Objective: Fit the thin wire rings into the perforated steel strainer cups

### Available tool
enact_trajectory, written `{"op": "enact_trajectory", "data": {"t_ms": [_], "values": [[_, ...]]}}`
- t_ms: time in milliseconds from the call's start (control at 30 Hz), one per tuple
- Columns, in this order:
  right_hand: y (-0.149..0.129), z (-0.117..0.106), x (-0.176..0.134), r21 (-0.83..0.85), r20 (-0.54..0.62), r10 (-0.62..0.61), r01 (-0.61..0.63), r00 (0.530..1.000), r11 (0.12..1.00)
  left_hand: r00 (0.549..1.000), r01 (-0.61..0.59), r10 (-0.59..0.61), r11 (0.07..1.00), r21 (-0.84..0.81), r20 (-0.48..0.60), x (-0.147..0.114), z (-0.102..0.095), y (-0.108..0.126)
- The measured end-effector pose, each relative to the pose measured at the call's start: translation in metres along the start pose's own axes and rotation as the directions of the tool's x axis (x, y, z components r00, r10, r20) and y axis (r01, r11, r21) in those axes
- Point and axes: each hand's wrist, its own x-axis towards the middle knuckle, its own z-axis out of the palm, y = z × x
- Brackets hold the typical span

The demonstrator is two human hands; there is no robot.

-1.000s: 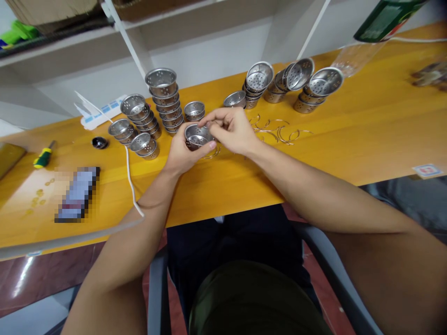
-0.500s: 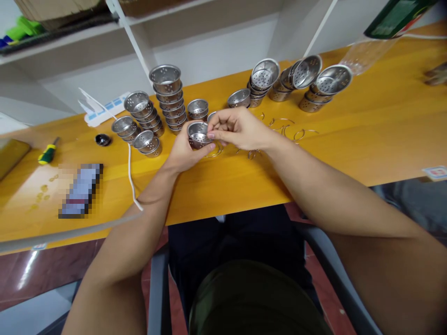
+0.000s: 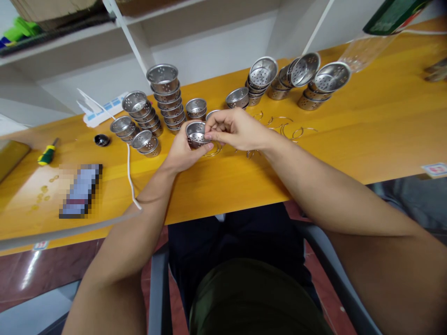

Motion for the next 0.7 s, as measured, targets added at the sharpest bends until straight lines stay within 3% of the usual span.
{"op": "enact_trajectory", "data": {"t_ms": [700], "values": [[-0.0016,0.0013,-0.0004,-0.101,-0.029,-0.015,0.012,0.999,0.995,0.999,-0.006,0.008,0.999,-0.035,0.047,0.0011,-0.0032,-0.0047]]}}
